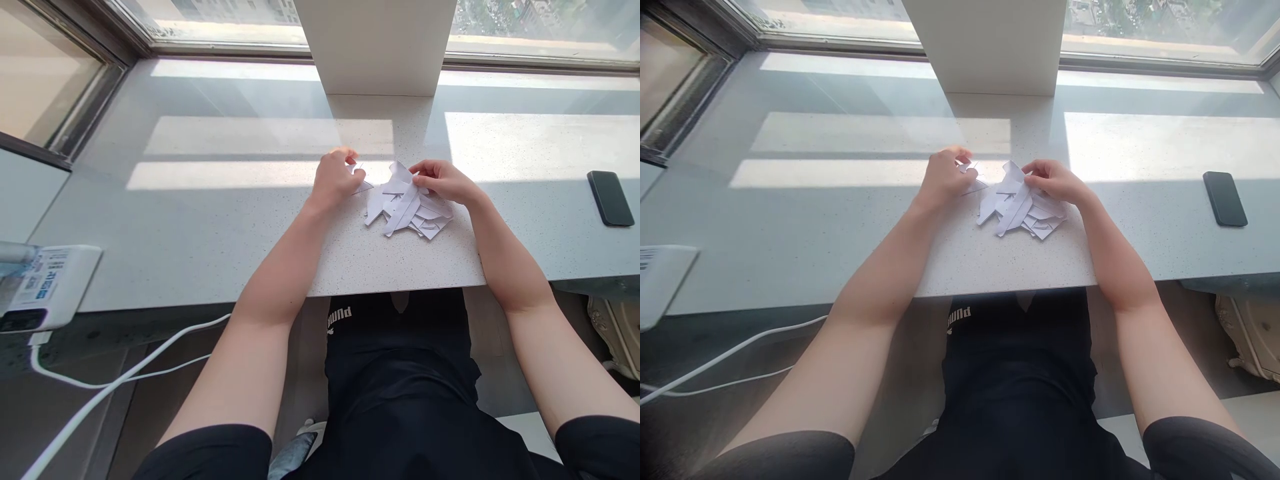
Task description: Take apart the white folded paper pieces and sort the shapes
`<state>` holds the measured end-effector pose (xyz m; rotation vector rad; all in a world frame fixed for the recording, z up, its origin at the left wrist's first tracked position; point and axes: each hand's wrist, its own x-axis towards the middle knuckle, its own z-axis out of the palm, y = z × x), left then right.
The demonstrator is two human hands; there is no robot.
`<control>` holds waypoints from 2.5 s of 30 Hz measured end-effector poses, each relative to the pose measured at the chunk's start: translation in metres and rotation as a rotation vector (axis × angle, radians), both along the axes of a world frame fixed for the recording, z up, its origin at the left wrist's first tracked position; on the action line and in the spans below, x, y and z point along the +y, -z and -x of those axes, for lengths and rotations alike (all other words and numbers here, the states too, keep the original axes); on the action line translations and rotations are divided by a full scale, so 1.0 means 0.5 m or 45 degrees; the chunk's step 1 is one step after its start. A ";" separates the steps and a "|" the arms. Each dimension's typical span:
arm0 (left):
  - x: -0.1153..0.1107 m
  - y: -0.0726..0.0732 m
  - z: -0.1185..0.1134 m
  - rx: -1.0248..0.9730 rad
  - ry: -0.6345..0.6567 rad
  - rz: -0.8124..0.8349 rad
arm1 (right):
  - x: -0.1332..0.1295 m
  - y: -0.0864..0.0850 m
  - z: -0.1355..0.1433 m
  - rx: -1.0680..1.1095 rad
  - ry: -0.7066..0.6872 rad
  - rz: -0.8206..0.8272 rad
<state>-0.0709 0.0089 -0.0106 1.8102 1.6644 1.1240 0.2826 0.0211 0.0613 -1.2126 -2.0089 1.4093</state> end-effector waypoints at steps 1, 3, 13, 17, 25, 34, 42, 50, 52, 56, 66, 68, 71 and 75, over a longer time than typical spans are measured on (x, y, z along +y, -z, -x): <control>0.003 0.004 0.002 0.045 -0.021 -0.004 | -0.001 0.000 0.001 -0.011 0.002 0.000; 0.005 0.004 -0.004 0.102 -0.053 -0.033 | -0.001 0.002 0.004 -0.026 0.012 -0.003; -0.049 -0.053 -0.107 -0.069 0.091 -0.216 | 0.022 0.030 0.012 0.171 0.185 -0.187; -0.053 -0.046 -0.117 -0.132 0.093 -0.140 | 0.024 0.037 0.015 0.202 0.238 -0.241; -0.054 -0.063 -0.112 -0.181 0.080 -0.030 | 0.028 0.041 0.014 0.185 0.239 -0.241; -0.078 -0.091 -0.121 0.149 0.365 0.002 | 0.012 0.016 0.021 -0.015 0.242 -0.270; -0.096 -0.097 -0.139 0.259 0.557 0.055 | 0.016 0.022 0.020 0.025 0.336 -0.221; -0.089 -0.102 -0.134 0.176 0.519 0.055 | 0.025 0.024 -0.010 -0.095 0.342 -0.346; -0.085 -0.099 -0.131 0.143 0.502 0.048 | 0.029 0.028 -0.025 -0.134 0.329 -0.414; -0.084 -0.097 -0.129 0.009 0.442 0.046 | 0.032 0.029 -0.043 -0.259 0.290 -0.461; -0.075 -0.093 -0.130 -0.136 0.317 -0.017 | -0.011 -0.023 0.006 -0.029 0.189 -0.396; -0.075 -0.092 -0.130 -0.137 0.312 -0.027 | -0.017 -0.023 0.016 -0.033 0.159 -0.394; -0.071 -0.088 -0.125 -0.164 0.291 -0.050 | -0.017 -0.021 0.022 -0.047 0.182 -0.391; -0.054 -0.078 -0.112 -0.279 0.233 -0.039 | -0.007 -0.023 0.016 -0.021 0.249 -0.370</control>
